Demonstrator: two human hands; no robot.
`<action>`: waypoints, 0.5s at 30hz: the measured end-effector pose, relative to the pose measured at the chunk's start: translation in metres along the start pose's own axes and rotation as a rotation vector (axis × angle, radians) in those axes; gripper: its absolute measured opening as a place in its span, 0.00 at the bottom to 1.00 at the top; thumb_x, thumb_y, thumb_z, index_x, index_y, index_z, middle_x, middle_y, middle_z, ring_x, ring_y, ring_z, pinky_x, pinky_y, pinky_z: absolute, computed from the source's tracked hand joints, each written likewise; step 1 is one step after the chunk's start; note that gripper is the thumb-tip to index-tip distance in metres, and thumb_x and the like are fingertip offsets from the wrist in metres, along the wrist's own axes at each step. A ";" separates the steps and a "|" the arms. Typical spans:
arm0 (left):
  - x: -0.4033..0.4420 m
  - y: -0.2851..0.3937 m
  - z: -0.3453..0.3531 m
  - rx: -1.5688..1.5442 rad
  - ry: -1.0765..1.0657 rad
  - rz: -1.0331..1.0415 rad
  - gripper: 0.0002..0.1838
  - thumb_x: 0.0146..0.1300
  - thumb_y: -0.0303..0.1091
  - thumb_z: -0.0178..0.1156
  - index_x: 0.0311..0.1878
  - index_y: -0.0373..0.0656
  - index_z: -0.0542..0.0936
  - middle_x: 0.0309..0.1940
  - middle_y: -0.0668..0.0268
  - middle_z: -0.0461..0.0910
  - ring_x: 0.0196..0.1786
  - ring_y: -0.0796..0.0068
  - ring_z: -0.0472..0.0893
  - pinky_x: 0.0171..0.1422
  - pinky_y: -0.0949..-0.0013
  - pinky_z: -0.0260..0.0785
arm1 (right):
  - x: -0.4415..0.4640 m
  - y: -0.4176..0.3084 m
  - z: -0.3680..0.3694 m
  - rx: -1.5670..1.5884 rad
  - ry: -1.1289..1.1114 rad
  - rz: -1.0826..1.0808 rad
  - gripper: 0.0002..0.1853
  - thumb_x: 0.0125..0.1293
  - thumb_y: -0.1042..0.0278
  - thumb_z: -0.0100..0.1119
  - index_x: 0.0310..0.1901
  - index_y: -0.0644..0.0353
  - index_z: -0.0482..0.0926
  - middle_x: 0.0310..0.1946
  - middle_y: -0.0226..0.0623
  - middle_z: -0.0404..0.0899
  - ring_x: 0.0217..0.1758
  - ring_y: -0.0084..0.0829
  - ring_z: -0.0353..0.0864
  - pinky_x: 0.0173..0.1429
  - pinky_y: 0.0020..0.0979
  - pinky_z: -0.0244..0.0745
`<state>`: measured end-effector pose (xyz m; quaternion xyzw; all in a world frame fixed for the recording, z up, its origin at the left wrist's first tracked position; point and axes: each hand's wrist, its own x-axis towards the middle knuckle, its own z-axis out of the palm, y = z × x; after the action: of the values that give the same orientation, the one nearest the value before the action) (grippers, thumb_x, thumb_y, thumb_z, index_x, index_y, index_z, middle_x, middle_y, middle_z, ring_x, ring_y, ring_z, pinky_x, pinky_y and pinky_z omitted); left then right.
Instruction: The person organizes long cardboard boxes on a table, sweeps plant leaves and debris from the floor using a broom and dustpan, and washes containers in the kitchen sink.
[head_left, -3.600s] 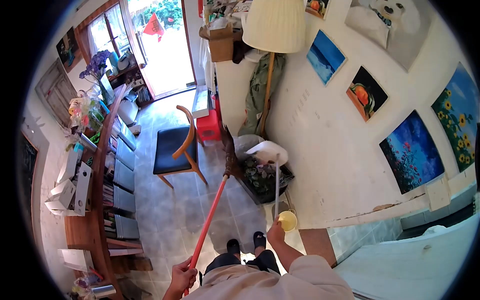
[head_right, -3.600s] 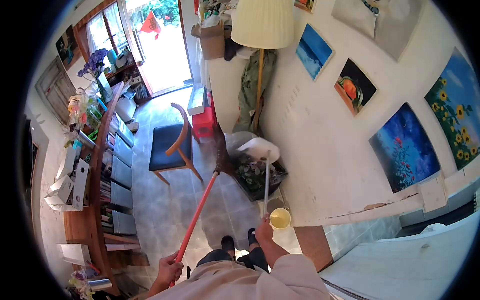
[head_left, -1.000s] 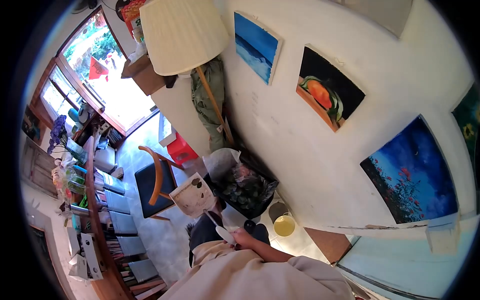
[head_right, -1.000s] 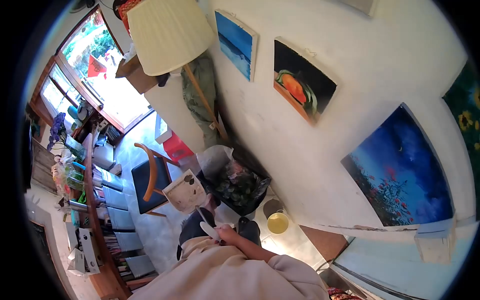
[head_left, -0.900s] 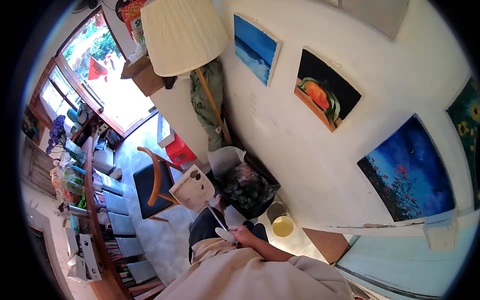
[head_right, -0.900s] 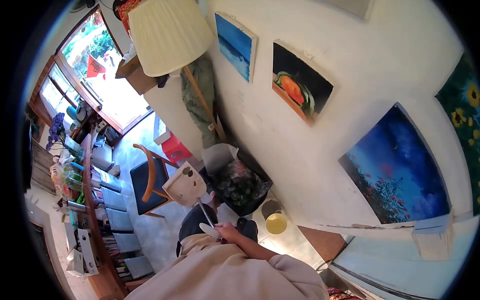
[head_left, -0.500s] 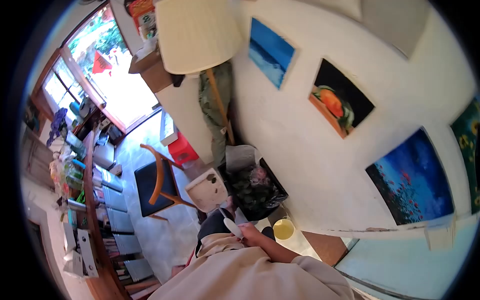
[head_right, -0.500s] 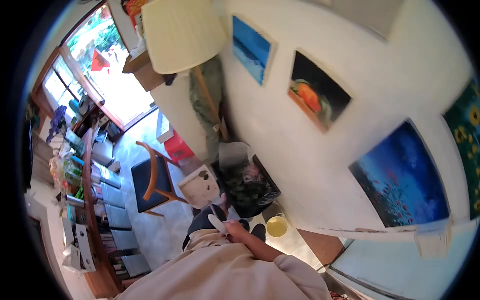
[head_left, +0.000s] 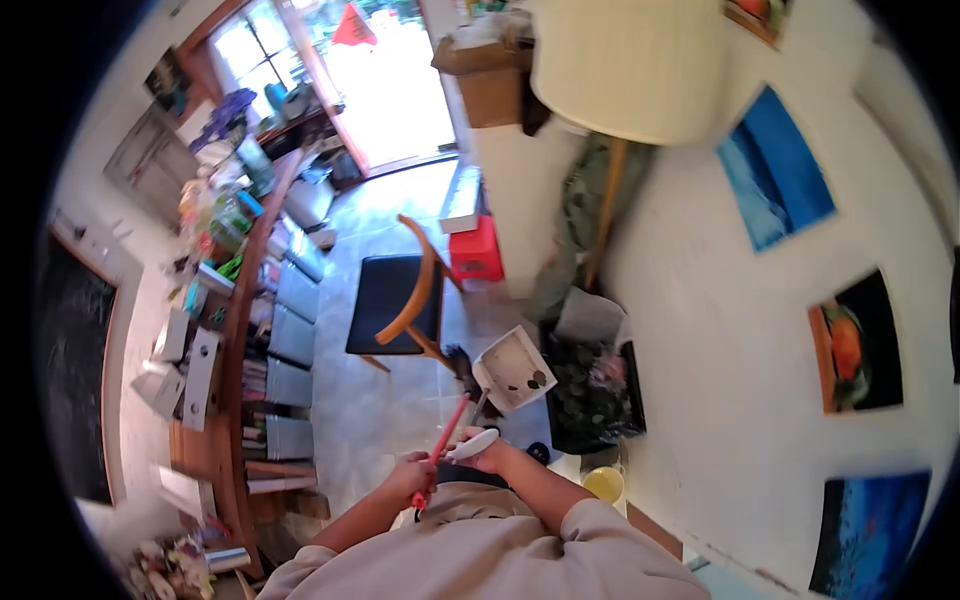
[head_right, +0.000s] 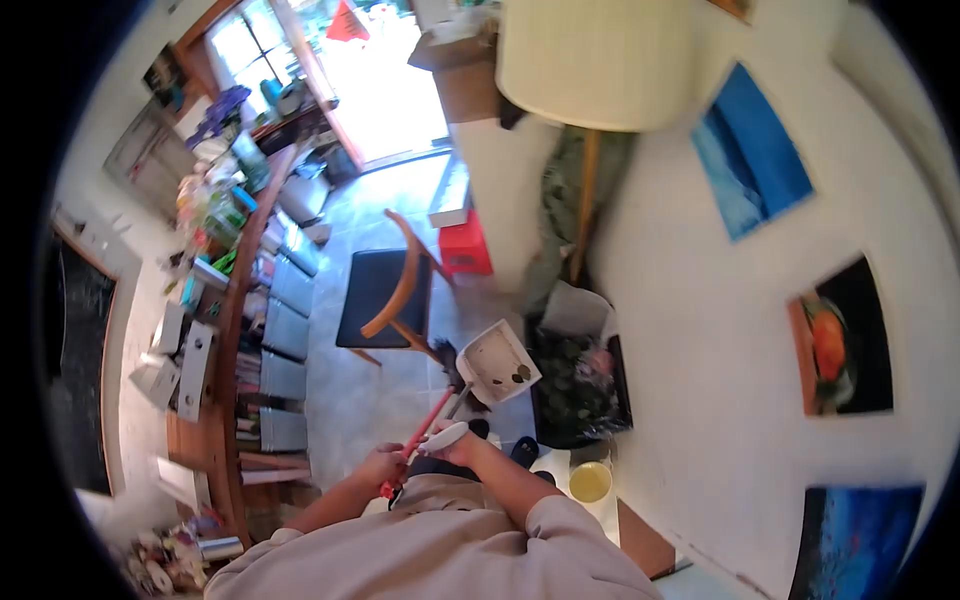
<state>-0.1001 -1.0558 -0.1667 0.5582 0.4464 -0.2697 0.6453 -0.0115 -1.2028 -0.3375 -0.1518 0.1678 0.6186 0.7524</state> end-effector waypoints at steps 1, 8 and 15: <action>0.001 -0.005 -0.001 0.020 0.010 0.003 0.28 0.58 0.23 0.52 0.65 0.34 0.66 0.24 0.61 0.73 0.18 0.70 0.73 0.18 0.67 0.66 | 0.006 -0.003 0.006 -0.024 -0.002 0.004 0.07 0.60 0.70 0.54 0.31 0.64 0.78 0.37 0.46 0.81 0.44 0.46 0.83 0.53 0.47 0.81; -0.005 -0.010 -0.018 -0.162 -0.037 0.001 0.19 0.60 0.21 0.51 0.56 0.32 0.71 0.24 0.60 0.73 0.18 0.71 0.72 0.20 0.67 0.67 | 0.051 -0.003 0.014 -0.135 0.246 0.256 0.10 0.55 0.57 0.54 0.30 0.54 0.75 0.31 0.38 0.78 0.38 0.40 0.81 0.46 0.45 0.79; 0.009 0.004 -0.034 -0.271 -0.109 0.028 0.05 0.61 0.21 0.53 0.40 0.31 0.75 0.24 0.61 0.74 0.23 0.72 0.75 0.27 0.69 0.70 | 0.090 0.018 0.016 -0.210 0.413 0.072 0.17 0.72 0.49 0.44 0.50 0.53 0.69 0.37 0.42 0.77 0.42 0.45 0.81 0.43 0.47 0.80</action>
<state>-0.1023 -1.0213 -0.1721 0.4568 0.4351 -0.2276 0.7418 -0.0117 -1.1134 -0.3631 -0.3464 0.2586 0.6150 0.6595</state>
